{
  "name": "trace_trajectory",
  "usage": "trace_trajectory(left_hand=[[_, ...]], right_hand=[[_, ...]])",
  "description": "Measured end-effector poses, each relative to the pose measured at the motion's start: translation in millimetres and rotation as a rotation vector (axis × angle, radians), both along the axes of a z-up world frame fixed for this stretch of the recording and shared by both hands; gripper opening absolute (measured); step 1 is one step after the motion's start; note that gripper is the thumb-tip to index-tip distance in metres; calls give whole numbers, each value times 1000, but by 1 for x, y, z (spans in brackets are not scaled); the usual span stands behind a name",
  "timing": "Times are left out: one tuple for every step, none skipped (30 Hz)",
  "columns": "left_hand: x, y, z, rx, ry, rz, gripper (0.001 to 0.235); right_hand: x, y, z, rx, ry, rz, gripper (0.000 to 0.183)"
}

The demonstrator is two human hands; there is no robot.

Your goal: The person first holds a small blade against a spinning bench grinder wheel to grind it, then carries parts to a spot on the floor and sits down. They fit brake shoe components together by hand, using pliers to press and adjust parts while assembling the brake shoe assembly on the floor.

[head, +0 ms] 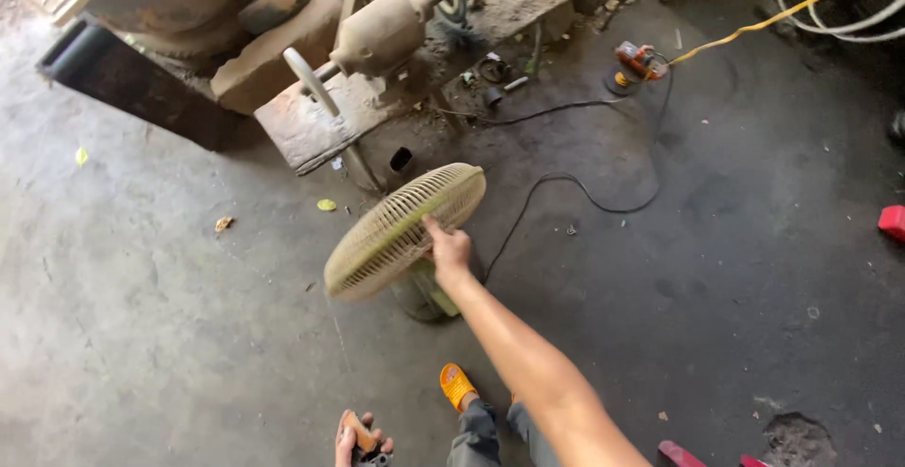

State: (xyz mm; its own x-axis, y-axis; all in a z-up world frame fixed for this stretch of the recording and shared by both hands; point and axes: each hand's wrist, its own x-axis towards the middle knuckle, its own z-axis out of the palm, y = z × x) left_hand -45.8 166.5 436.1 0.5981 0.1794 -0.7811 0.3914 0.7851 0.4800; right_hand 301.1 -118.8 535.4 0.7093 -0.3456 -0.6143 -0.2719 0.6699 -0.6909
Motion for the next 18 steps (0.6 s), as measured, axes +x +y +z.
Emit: trace_trajectory(left_hand=[[10,-6,10,0,-3,-13,50],[19,-19,21,15,-12,-9,50],[28,-32,32,30,-21,-6,50],[39,-49,57,29,-22,-19,50],[50,-68,82,26,-40,-23,50],[64,-89,106,21,-64,-25,51],[75,-106,122,19,-72,-35,51],[81,-123,139,1,-89,-66,51],[88,-141,155,-18,-106,-98,51],[90,-155,175,-11,-101,-107,51],[92,-170,194,-32,-105,-123,51],[97,-187,214,-54,-114,-138,51],[100,-196,227,-50,-112,-147,51],[100,-207,239,-48,-84,-168,50],[101,-217,250,-46,-55,-190,49],[100,-221,251,-43,-53,-187,49],[99,-225,251,-45,-54,-199,49],[99,-230,251,-47,-56,-211,49]], right_hand=[[-2,-21,-10,0,-3,-13,49],[-2,-45,-16,-178,61,79,53],[-3,-70,-23,-357,128,170,58],[-5,-93,-20,-356,129,157,58],[-6,-116,-18,-324,14,128,55],[-3,-140,-14,-294,-108,102,51],[-2,-162,-7,-297,-114,91,51],[-6,-184,-2,-272,-65,144,47],[-10,-206,3,-247,-17,197,44],[-15,-222,10,-239,-11,189,44],[-20,-238,16,-265,-4,211,44],[-22,-256,23,-294,0,233,45],[-27,-276,32,-289,1,226,45],[-33,-296,40,-346,5,243,42],[-38,-314,47,-403,10,261,40],[-44,-338,47,-400,10,264,40],[-50,-362,47,-456,7,274,42],[-56,-386,47,-513,3,285,45]])
